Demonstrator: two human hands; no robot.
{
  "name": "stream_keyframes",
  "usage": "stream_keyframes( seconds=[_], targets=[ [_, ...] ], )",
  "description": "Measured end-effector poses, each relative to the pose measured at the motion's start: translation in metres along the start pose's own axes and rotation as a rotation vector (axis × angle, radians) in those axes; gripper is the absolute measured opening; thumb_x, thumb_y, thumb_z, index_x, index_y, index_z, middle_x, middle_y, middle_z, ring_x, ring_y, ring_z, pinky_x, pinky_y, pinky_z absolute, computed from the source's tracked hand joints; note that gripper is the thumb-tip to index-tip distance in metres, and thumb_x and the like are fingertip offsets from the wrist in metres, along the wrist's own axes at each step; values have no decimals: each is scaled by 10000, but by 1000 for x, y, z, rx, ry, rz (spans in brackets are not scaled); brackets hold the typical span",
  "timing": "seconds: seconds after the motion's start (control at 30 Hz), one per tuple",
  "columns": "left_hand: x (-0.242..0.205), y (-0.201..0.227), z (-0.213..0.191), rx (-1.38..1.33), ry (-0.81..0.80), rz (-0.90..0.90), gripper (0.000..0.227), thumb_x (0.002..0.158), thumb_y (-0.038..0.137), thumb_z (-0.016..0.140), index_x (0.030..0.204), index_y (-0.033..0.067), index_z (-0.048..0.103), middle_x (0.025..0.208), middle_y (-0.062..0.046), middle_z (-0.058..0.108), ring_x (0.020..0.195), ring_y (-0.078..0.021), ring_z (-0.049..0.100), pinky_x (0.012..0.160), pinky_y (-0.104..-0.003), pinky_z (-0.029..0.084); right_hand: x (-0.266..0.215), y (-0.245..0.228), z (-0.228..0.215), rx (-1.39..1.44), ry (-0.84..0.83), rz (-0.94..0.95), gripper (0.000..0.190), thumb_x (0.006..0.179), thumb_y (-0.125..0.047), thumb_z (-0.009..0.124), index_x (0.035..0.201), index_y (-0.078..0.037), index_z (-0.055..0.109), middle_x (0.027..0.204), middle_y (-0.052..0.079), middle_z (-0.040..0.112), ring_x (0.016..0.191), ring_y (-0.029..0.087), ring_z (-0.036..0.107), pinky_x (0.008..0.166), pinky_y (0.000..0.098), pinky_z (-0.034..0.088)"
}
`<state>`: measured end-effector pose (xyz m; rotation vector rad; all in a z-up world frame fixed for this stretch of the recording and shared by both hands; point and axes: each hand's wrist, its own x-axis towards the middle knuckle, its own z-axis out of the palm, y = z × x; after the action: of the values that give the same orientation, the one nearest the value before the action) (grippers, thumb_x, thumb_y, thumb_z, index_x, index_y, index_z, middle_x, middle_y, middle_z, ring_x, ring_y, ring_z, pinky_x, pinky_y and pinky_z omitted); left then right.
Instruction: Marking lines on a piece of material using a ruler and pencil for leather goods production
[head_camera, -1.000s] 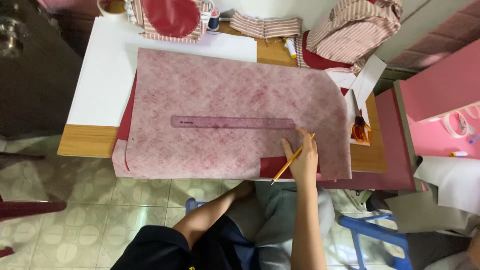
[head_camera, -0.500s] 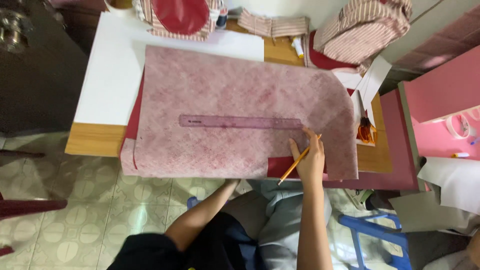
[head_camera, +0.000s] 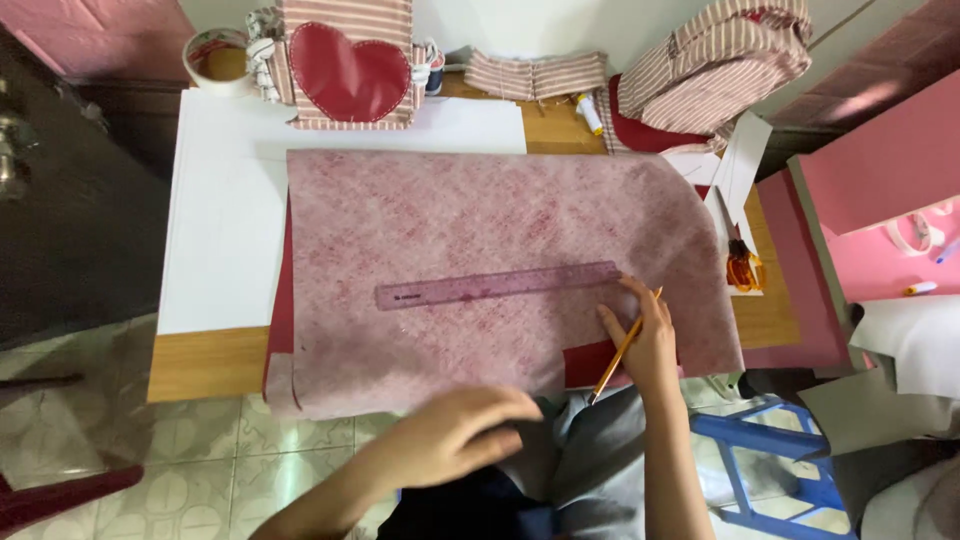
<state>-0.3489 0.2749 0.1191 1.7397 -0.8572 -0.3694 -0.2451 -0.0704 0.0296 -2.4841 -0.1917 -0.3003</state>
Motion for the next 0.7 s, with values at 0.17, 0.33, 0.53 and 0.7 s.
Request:
stream_keyframes(
  seconds=[0.17,0.33,0.53,0.7],
  targets=[
    [9,-75,-17,622,336,-149,439,1127,361,524,1486,127,619,1449,-122,653,1347,-332,605,1109,-519,481,7,-8,-5,1,12,36,508,897,-282,860,1360,-170,683,1341,134,737,1288,377,648,1133,482,484],
    [24,-99,-5,879,529,-197,452,1085,415,606,1479,197,651,1505,-74,604,1434,-386,524,1066,-557,453,3,3,3,25,86,95,565,856,-335,912,1366,-228,691,1286,147,757,1272,421,676,1101,547,523],
    [31,-109,11,1023,629,-296,437,1085,369,598,1477,194,676,1588,-115,579,1501,-436,479,1169,-710,352,-2,22,11,58,151,15,599,852,-334,934,1368,-174,677,1244,190,748,1232,429,693,1089,547,520],
    [29,-118,15,1055,697,-276,347,1088,329,604,1385,228,754,1496,-76,666,1432,-395,571,1154,-726,385,-8,25,17,32,203,-49,548,861,-340,916,1342,-216,683,1220,175,763,1179,422,712,1056,542,532]
  ],
)
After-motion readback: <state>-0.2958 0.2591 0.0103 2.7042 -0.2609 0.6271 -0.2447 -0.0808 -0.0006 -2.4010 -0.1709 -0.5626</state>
